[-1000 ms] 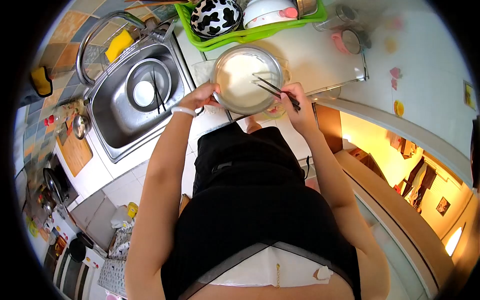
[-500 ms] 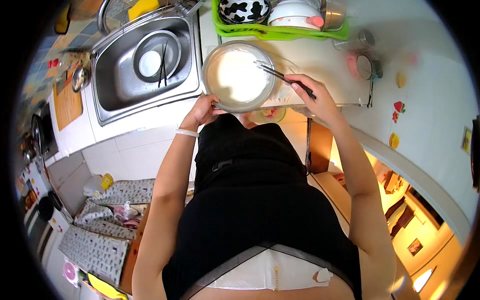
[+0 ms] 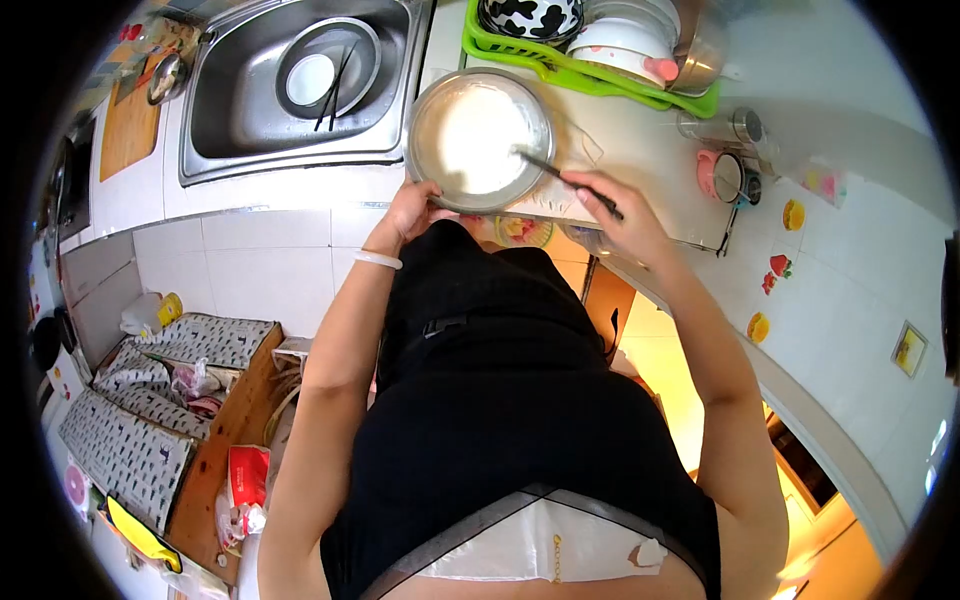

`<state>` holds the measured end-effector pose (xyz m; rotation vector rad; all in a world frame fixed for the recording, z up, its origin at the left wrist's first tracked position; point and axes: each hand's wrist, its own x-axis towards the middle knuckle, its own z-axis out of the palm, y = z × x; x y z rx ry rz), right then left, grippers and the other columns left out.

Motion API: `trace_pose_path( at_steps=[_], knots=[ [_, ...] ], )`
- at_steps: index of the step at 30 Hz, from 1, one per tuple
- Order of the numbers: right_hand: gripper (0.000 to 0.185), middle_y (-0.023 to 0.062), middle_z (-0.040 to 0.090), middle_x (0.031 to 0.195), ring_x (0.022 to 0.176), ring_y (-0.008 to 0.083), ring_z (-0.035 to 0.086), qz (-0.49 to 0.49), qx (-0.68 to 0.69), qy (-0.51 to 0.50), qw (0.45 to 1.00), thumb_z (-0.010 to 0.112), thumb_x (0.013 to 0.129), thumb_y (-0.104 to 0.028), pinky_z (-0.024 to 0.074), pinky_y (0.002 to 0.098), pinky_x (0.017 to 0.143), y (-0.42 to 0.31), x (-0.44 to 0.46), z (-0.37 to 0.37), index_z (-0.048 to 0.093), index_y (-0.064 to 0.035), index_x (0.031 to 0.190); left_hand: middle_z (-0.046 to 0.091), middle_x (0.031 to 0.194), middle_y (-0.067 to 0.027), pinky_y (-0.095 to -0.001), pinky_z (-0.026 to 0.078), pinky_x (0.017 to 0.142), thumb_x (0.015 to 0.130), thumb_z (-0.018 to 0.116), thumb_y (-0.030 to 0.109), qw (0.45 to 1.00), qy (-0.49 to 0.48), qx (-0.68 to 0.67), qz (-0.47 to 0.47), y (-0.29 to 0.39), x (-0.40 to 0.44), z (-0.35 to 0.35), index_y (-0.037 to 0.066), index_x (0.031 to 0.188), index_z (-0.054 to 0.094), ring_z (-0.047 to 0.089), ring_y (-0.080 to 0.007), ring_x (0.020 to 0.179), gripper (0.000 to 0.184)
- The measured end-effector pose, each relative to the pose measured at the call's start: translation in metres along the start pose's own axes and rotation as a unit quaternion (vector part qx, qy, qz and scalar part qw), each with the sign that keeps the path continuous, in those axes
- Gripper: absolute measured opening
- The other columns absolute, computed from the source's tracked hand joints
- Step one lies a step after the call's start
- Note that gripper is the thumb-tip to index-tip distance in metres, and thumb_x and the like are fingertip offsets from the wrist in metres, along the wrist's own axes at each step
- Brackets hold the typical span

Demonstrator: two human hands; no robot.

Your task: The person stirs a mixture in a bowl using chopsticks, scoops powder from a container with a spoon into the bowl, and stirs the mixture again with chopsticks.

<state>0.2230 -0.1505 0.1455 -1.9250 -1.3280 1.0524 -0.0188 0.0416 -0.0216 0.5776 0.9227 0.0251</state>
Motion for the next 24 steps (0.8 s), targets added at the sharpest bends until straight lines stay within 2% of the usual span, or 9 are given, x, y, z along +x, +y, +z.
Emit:
trace_pose_path(
  at_steps=[2,5,13,17,20,21,23,24],
  knots=[
    [0.028,0.0134,0.065,0.117,0.106,0.0257,0.062,-0.019,-0.055,0.01,0.998,0.052,0.099,-0.012,0.0469,0.0328,0.093,0.0,0.007,-0.015,0.06,-0.0035,0.124,0.054,0.117,-0.0258,-0.0365,0.064,0.071,0.086,0.046,0.001,0.999,0.013,0.035,0.018,0.01,-0.013,0.014,-0.007,0.137,0.029,0.065,-0.0341,0.096,0.054],
    [0.028,0.0136,0.064,0.115,0.103,0.0287,0.062,-0.026,-0.1,-0.014,0.995,0.054,0.097,-0.009,0.0478,0.0351,0.092,0.012,0.005,-0.023,0.06,-0.0034,0.124,0.052,0.121,-0.0221,-0.0368,0.062,0.066,0.084,0.045,0.0,0.999,0.014,0.041,-0.001,0.008,-0.008,0.013,0.018,0.149,0.012,0.067,-0.0328,0.09,0.076],
    [0.028,0.0133,0.064,0.112,0.102,0.028,0.062,-0.011,-0.023,-0.075,0.997,0.054,0.097,-0.009,0.0475,0.0352,0.09,0.006,-0.008,-0.006,0.061,-0.0031,0.123,0.053,0.122,-0.021,-0.0354,0.061,0.065,0.085,0.046,0.001,0.995,0.013,0.097,0.016,0.001,0.002,0.003,0.017,0.151,0.007,0.067,-0.031,0.09,0.079],
    [0.029,0.0137,0.064,0.108,0.094,0.0335,0.063,-0.105,-0.118,0.0,0.988,0.052,0.098,-0.015,0.051,0.0389,0.082,0.007,0.009,-0.025,0.059,-0.0071,0.125,0.053,0.121,-0.02,-0.0344,0.061,0.065,0.085,0.046,0.001,0.993,0.01,0.111,0.031,0.001,0.003,0.003,0.017,0.152,0.005,0.067,-0.0294,0.091,0.08],
    [0.03,0.0165,0.063,0.115,0.101,0.0349,0.062,-0.07,-0.172,-0.039,0.982,0.054,0.096,-0.009,0.0499,0.0384,0.088,0.015,-0.001,-0.027,0.058,-0.0041,0.125,0.052,0.124,-0.0198,-0.034,0.061,0.065,0.084,0.047,0.001,0.995,-0.013,0.103,0.0,0.0,0.009,-0.003,0.02,0.152,0.003,0.066,-0.0283,0.093,0.083],
    [0.031,0.0163,0.063,0.115,0.101,0.0346,0.062,-0.094,-0.177,-0.036,0.979,0.054,0.096,-0.009,0.0503,0.0389,0.087,0.022,-0.008,-0.022,0.057,-0.0042,0.126,0.053,0.121,-0.0197,-0.0344,0.061,0.067,0.085,0.047,0.001,0.993,0.006,0.114,0.013,0.003,0.003,0.004,0.014,0.15,0.01,0.067,-0.0283,0.093,0.075],
    [0.031,0.0163,0.063,0.115,0.101,0.0343,0.062,-0.053,-0.147,-0.064,0.986,0.054,0.096,-0.009,0.0502,0.0387,0.087,0.019,-0.024,-0.009,0.057,-0.0041,0.126,0.057,0.117,-0.0195,-0.0352,0.062,0.071,0.087,0.046,0.002,0.989,0.043,0.135,0.04,0.012,-0.014,0.021,0.001,0.144,0.026,0.067,-0.0283,0.091,0.06],
    [0.031,0.0163,0.063,0.114,0.101,0.0341,0.062,-0.032,-0.132,-0.078,0.988,0.054,0.096,-0.009,0.0501,0.0386,0.087,0.016,-0.03,-0.003,0.057,-0.0041,0.126,0.056,0.117,-0.0199,-0.0356,0.062,0.071,0.087,0.046,0.002,0.989,0.043,0.136,0.038,0.011,-0.013,0.02,0.0,0.144,0.025,0.067,-0.0288,0.091,0.061]
  ],
)
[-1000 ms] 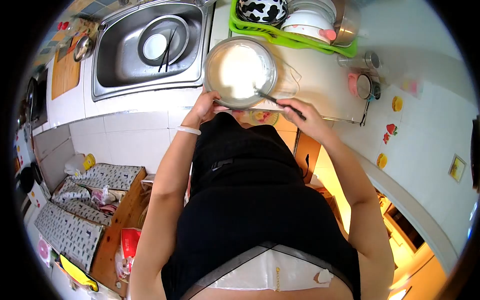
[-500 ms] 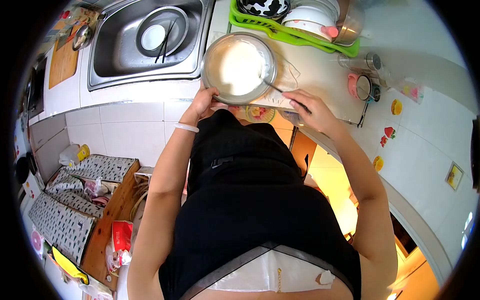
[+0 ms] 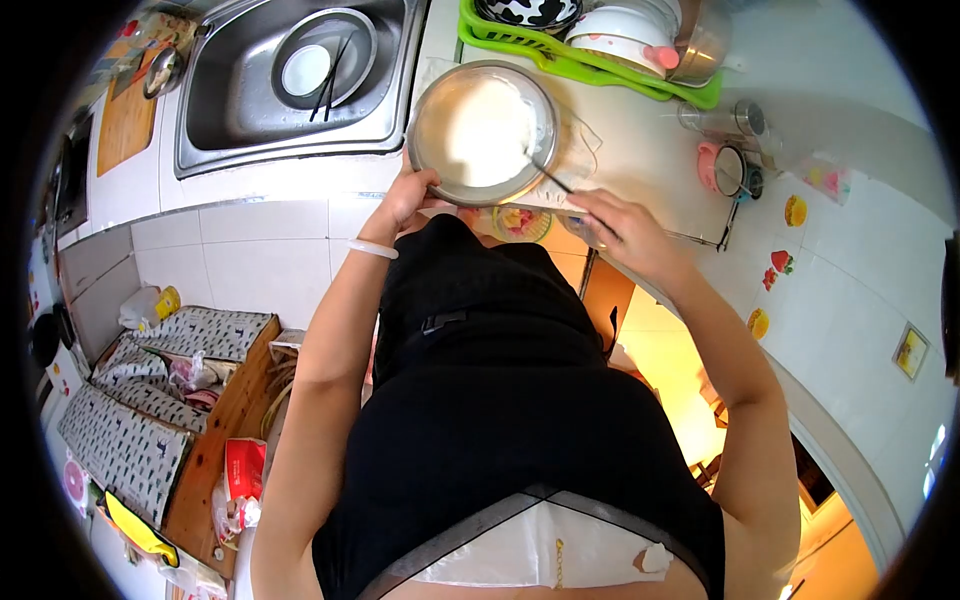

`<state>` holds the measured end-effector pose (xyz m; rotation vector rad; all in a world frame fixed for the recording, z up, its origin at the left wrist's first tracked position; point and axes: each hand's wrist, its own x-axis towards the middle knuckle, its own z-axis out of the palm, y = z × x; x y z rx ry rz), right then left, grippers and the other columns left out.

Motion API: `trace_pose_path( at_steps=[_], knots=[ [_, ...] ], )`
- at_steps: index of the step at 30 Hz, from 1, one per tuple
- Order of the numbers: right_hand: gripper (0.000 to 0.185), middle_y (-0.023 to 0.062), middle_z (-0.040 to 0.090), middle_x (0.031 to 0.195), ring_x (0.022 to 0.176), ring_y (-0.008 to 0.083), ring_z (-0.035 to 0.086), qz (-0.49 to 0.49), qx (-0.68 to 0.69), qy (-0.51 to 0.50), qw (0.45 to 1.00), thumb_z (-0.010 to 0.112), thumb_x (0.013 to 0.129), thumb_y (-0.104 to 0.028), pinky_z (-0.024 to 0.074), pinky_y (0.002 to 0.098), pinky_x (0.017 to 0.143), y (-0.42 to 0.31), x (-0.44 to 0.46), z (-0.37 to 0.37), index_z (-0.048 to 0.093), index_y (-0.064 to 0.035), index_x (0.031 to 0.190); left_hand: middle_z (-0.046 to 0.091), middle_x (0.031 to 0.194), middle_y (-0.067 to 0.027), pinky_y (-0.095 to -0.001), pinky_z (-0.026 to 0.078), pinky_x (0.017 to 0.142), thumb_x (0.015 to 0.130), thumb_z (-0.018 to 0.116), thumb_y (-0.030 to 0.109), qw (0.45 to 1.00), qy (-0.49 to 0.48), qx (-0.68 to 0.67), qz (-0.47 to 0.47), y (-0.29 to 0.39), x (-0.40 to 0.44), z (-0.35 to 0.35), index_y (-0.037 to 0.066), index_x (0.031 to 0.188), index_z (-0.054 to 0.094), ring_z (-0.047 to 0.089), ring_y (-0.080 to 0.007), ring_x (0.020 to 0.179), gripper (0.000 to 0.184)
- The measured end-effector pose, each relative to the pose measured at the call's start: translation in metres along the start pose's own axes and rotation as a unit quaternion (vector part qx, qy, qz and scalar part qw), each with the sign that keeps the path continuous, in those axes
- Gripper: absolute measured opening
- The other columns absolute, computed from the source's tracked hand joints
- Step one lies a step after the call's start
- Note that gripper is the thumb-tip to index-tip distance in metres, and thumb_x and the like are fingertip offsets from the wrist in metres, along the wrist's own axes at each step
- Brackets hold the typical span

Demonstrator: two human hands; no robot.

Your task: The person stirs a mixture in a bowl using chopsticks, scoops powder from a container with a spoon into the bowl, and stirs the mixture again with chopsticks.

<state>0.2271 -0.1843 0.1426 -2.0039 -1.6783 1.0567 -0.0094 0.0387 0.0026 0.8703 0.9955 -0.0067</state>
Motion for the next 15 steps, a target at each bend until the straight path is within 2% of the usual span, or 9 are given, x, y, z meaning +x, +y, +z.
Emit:
trace_pose_path(
  at_steps=[4,7,10,14,15],
  knots=[
    [0.029,0.0162,0.063,0.112,0.098,0.0328,0.063,0.011,0.083,0.014,0.996,0.055,0.096,-0.009,0.05,0.0368,0.086,-0.014,0.003,0.008,0.059,-0.0027,0.124,0.056,0.117,-0.0213,-0.0366,0.063,0.071,0.087,0.046,0.001,1.0,-0.007,-0.009,0.009,-0.01,0.008,-0.007,-0.002,0.143,0.024,0.067,-0.0307,0.09,0.061],
    [0.028,0.0153,0.063,0.111,0.094,0.0314,0.063,-0.016,0.047,0.084,0.995,0.055,0.096,-0.008,0.0499,0.0349,0.084,-0.013,0.012,-0.005,0.06,-0.0023,0.122,0.056,0.117,-0.0223,-0.0371,0.063,0.072,0.086,0.046,0.0,0.999,-0.009,-0.032,-0.003,-0.003,0.004,-0.005,-0.002,0.142,0.026,0.066,-0.0317,0.093,0.059],
    [0.029,0.0146,0.063,0.109,0.092,0.0311,0.063,0.01,-0.006,0.109,0.994,0.056,0.095,-0.007,0.0499,0.0341,0.083,-0.014,0.016,-0.01,0.059,-0.0021,0.123,0.055,0.117,-0.023,-0.0373,0.063,0.073,0.086,0.046,-0.001,0.997,-0.029,-0.073,-0.026,-0.007,0.007,-0.009,-0.003,0.139,0.029,0.065,-0.0317,0.096,0.056],
    [0.028,0.0147,0.064,0.107,0.091,0.0329,0.064,0.037,-0.023,0.074,0.996,0.053,0.097,-0.011,0.052,0.0384,0.079,-0.023,0.008,0.021,0.059,-0.0037,0.123,0.056,0.116,-0.0229,-0.0373,0.062,0.077,0.086,0.046,-0.001,0.996,-0.048,-0.067,-0.024,-0.013,0.016,-0.018,-0.005,0.136,0.032,0.065,-0.0313,0.097,0.052],
    [0.028,0.0148,0.064,0.107,0.092,0.0333,0.064,0.029,-0.011,0.093,0.995,0.052,0.097,-0.013,0.0526,0.0395,0.079,-0.025,0.006,0.035,0.059,-0.0042,0.123,0.058,0.115,-0.0223,-0.0361,0.062,0.079,0.087,0.046,0.0,0.995,-0.051,-0.079,-0.028,-0.015,0.017,-0.018,-0.009,0.131,0.036,0.066,-0.0302,0.097,0.046]
  ],
)
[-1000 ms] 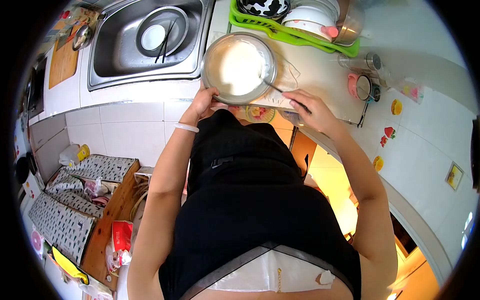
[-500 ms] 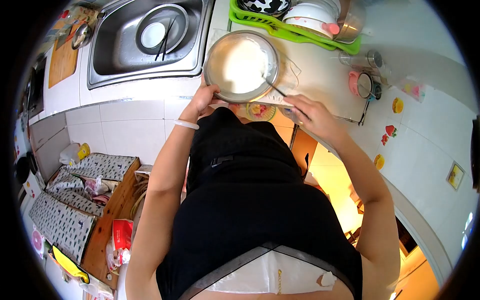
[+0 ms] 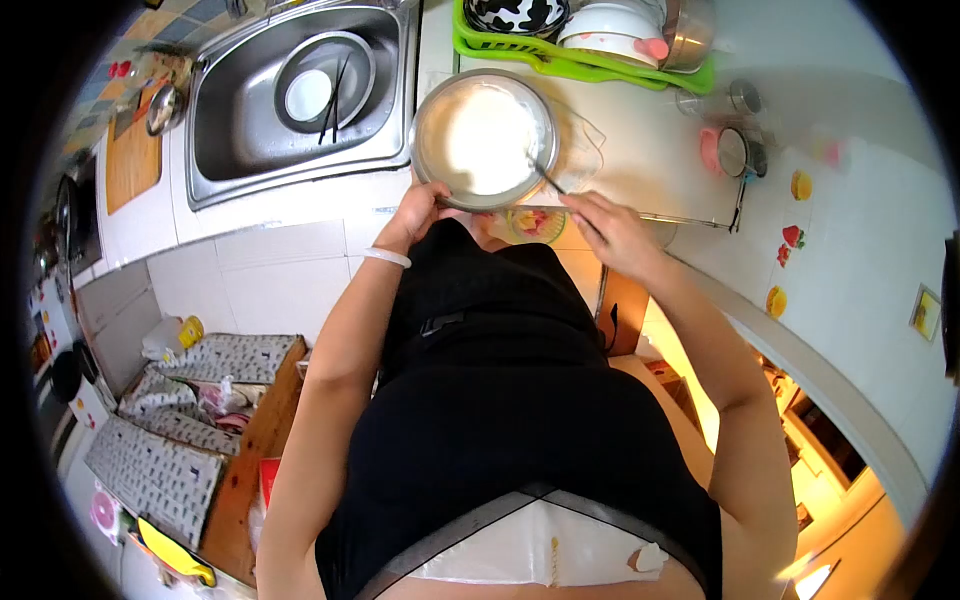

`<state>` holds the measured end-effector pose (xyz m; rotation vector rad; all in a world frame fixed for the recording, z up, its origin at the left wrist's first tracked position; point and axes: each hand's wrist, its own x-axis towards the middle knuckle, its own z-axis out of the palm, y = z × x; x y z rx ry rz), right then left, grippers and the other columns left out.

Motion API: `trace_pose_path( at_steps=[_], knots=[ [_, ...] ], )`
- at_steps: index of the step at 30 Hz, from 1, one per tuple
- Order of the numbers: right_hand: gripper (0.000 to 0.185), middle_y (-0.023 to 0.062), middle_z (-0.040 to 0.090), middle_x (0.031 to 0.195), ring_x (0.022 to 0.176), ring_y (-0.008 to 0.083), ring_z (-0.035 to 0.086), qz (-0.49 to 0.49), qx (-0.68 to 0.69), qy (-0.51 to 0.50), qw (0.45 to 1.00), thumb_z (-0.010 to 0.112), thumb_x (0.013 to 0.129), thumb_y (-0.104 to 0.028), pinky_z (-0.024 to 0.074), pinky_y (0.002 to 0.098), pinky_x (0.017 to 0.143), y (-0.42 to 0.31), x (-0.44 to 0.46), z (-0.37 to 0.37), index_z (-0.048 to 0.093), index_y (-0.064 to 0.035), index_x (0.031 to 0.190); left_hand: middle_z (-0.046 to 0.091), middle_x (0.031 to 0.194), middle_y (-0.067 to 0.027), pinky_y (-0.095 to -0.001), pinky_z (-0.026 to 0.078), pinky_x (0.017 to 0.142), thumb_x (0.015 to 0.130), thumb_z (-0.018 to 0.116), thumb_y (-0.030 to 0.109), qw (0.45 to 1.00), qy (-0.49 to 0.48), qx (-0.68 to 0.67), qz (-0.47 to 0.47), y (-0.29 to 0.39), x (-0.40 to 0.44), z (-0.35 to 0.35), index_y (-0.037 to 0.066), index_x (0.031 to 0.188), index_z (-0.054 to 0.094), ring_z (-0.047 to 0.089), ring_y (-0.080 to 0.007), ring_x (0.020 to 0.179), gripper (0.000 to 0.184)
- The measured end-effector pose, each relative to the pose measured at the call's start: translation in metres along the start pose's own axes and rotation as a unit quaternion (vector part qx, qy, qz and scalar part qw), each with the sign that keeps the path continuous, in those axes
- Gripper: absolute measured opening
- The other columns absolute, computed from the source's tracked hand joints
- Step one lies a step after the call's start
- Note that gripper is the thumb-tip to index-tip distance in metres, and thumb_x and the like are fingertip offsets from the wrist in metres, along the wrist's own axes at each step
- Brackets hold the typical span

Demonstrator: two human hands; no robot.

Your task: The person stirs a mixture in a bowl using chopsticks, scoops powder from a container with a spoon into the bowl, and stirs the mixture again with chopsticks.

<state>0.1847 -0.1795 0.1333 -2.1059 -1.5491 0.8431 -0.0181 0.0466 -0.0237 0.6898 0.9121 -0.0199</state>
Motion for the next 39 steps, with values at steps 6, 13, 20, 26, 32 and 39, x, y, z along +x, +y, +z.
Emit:
trace_pose_path(
  at_steps=[6,13,20,26,32,39],
  knots=[
    [0.027,0.0161,0.063,0.102,0.088,0.0366,0.064,0.042,0.052,0.119,0.991,0.056,0.094,-0.014,0.0529,0.0441,0.075,-0.054,-0.003,0.066,0.06,-0.0047,0.119,0.059,0.114,-0.0209,-0.0368,0.058,0.089,0.088,0.046,0.002,0.995,-0.059,-0.034,-0.077,0.003,0.008,-0.012,-0.013,0.122,0.046,0.064,-0.0292,0.102,0.037],
    [0.027,0.018,0.064,0.097,0.086,0.0366,0.063,0.121,0.181,0.247,0.944,0.06,0.093,-0.013,0.0505,0.0402,0.076,-0.112,0.041,0.107,0.06,-0.0029,0.119,0.059,0.117,-0.0235,-0.0408,0.053,0.098,0.087,0.047,0.003,0.979,-0.156,-0.049,-0.119,0.011,0.019,-0.029,-0.014,0.118,0.049,0.062,-0.0318,0.108,0.035],
    [0.02,0.0147,0.064,0.09,0.08,0.0293,0.064,0.234,0.248,0.33,0.88,0.057,0.096,-0.016,0.05,0.0352,0.072,-0.116,0.048,0.086,0.058,-0.0048,0.113,0.055,0.125,-0.0245,-0.0448,0.05,0.1,0.088,0.053,0.013,0.954,-0.207,0.024,-0.215,0.081,0.019,-0.048,-0.003,0.134,0.035,0.061,-0.0361,0.112,0.052],
    [0.017,0.0083,0.064,0.088,0.082,0.0163,0.062,0.242,0.239,0.306,0.889,0.056,0.099,-0.016,0.0488,0.0283,0.075,-0.075,0.033,0.054,0.058,-0.0028,0.109,0.047,0.135,-0.0225,-0.0469,0.052,0.097,0.087,0.053,0.007,0.941,-0.206,0.161,-0.215,0.113,0.041,-0.044,0.003,0.145,0.018,0.064,-0.0367,0.107,0.068],
    [0.02,0.0084,0.066,0.096,0.087,0.0154,0.062,0.252,0.244,0.288,0.891,0.055,0.099,-0.014,0.0492,0.0281,0.079,-0.074,0.029,0.047,0.06,-0.0027,0.114,0.061,0.118,-0.022,-0.0451,0.055,0.094,0.086,0.049,0.003,0.949,-0.185,0.168,-0.192,0.104,0.032,-0.037,-0.009,0.128,0.046,0.065,-0.0344,0.106,0.044],
    [0.023,0.0126,0.065,0.105,0.087,0.0272,0.066,0.161,0.093,0.256,0.949,0.056,0.096,-0.013,0.052,0.0335,0.08,-0.084,0.027,0.029,0.06,-0.0069,0.118,0.061,0.116,-0.0231,-0.0375,0.06,0.085,0.089,0.047,0.001,0.982,-0.116,0.112,-0.097,0.104,-0.004,-0.037,-0.013,0.126,0.045,0.066,-0.0316,0.1,0.04]
  ],
)
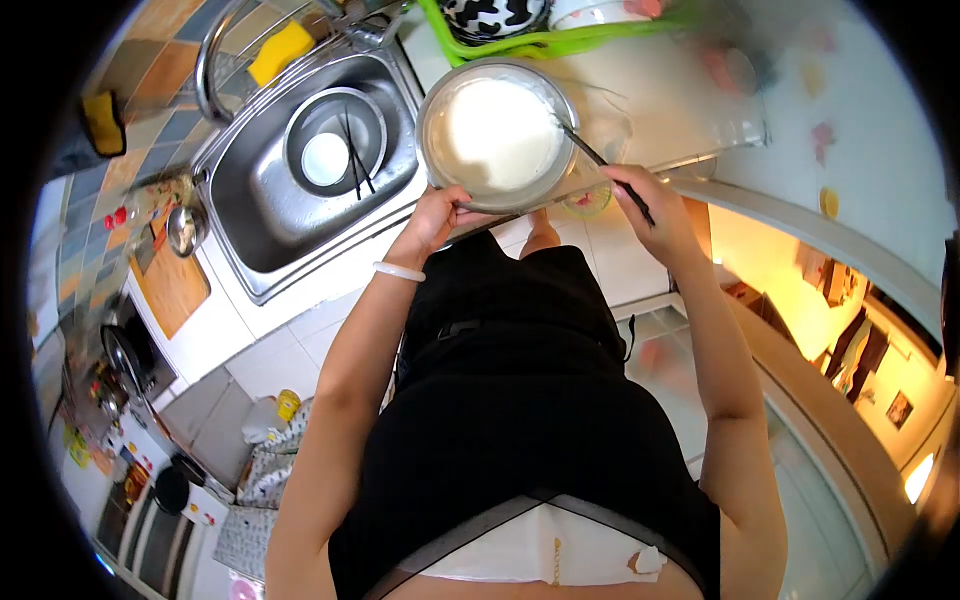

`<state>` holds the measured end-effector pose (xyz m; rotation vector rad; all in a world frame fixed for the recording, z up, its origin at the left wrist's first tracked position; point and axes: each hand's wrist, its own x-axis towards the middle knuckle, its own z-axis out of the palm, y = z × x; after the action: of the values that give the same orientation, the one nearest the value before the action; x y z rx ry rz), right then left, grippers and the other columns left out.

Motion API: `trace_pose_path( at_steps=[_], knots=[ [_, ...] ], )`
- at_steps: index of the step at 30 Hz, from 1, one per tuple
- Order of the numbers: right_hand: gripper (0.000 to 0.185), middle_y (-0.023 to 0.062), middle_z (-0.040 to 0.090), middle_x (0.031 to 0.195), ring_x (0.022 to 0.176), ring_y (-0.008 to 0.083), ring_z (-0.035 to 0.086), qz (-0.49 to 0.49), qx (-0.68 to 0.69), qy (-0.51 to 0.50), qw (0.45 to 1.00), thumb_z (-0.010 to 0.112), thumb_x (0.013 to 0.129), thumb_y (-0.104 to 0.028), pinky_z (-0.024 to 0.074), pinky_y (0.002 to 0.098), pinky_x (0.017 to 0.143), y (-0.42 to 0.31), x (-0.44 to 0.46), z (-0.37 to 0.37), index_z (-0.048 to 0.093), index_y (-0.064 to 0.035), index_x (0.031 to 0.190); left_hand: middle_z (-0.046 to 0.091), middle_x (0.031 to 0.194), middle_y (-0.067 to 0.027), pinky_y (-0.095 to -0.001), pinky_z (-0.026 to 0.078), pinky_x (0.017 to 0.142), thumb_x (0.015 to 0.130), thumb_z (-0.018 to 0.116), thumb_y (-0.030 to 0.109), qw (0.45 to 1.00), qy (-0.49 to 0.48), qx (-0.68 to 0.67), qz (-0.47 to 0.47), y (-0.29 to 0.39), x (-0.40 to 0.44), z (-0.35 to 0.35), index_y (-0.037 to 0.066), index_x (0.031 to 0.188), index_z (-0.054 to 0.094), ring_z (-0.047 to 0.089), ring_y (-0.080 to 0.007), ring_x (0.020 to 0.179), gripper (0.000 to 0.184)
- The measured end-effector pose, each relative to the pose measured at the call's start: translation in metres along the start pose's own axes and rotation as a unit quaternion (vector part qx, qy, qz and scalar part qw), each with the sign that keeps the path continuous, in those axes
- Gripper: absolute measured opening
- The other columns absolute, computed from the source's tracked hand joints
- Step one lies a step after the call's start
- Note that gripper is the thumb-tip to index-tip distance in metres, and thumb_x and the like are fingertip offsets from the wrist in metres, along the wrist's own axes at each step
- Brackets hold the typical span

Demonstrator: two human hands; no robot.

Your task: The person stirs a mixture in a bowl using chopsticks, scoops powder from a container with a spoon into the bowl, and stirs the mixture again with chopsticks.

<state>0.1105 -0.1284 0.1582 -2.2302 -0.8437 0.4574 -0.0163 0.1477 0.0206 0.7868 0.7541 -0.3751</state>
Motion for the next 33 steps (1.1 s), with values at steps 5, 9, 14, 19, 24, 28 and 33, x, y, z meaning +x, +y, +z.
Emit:
trace_pose_path(
  at_steps=[5,9,14,19,24,28,33],
  knots=[
    [0.022,0.0152,0.066,0.108,0.097,0.0305,0.066,-0.033,0.014,-0.067,0.997,0.057,0.096,-0.016,0.0519,0.0358,0.083,0.003,-0.006,0.005,0.061,-0.0083,0.117,0.059,0.116,-0.0218,-0.0373,0.061,0.081,0.089,0.045,-0.001,0.993,0.086,-0.028,0.08,-0.01,-0.016,0.011,-0.013,0.13,0.039,0.066,-0.0304,0.098,0.043],
    [0.022,0.0146,0.068,0.104,0.097,0.0298,0.066,-0.041,0.104,-0.128,0.985,0.055,0.098,-0.017,0.0509,0.0356,0.083,-0.005,-0.003,0.018,0.062,-0.0054,0.115,0.055,0.12,-0.0228,-0.0372,0.062,0.081,0.087,0.044,-0.004,0.983,0.1,-0.111,0.109,-0.028,-0.019,0.024,-0.011,0.132,0.034,0.065,-0.0316,0.1,0.047],
    [0.022,0.0134,0.067,0.104,0.095,0.0268,0.065,-0.046,0.21,-0.192,0.957,0.057,0.096,-0.011,0.0493,0.0335,0.084,-0.013,0.008,0.01,0.062,-0.0029,0.116,0.056,0.114,-0.0224,-0.0377,0.062,0.081,0.087,0.044,-0.005,0.96,0.125,-0.206,0.143,-0.058,-0.015,0.053,-0.014,0.125,0.039,0.065,-0.0302,0.095,0.039],
    [0.02,0.0131,0.066,0.103,0.095,0.028,0.065,-0.101,0.104,-0.287,0.947,0.054,0.098,-0.013,0.0498,0.0354,0.084,0.017,0.035,-0.037,0.062,-0.0036,0.114,0.056,0.114,-0.0222,-0.0391,0.062,0.081,0.087,0.043,-0.005,0.934,0.177,-0.251,0.182,-0.077,-0.018,0.09,-0.014,0.124,0.04,0.065,-0.0305,0.094,0.038],
    [0.021,0.0147,0.066,0.106,0.094,0.0324,0.065,-0.146,0.002,-0.294,0.944,0.055,0.096,-0.012,0.0512,0.0364,0.081,0.032,0.082,-0.07,0.063,-0.0051,0.114,0.058,0.117,-0.024,-0.0391,0.059,0.087,0.089,0.043,0.0,0.922,0.189,-0.257,0.221,-0.096,-0.024,0.128,-0.016,0.125,0.04,0.064,-0.0312,0.101,0.04],
    [0.025,0.015,0.066,0.11,0.097,0.0323,0.065,-0.282,0.058,-0.249,0.925,0.055,0.096,-0.011,0.0507,0.0363,0.084,0.038,0.088,-0.039,0.062,-0.0061,0.119,0.058,0.116,-0.0248,-0.0383,0.059,0.085,0.089,0.044,0.001,0.906,0.195,-0.3,0.227,-0.116,-0.035,0.149,-0.017,0.124,0.042,0.065,-0.0305,0.1,0.04],
    [0.028,0.0138,0.067,0.111,0.101,0.0282,0.065,-0.313,0.119,-0.4,0.853,0.056,0.096,-0.012,0.0485,0.0343,0.091,0.026,0.065,-0.029,0.063,-0.0061,0.122,0.057,0.117,-0.0257,-0.0378,0.061,0.083,0.088,0.045,-0.001,0.883,0.19,-0.362,0.23,-0.132,-0.062,0.171,-0.016,0.126,0.04,0.065,-0.0312,0.099,0.042]
  ],
)
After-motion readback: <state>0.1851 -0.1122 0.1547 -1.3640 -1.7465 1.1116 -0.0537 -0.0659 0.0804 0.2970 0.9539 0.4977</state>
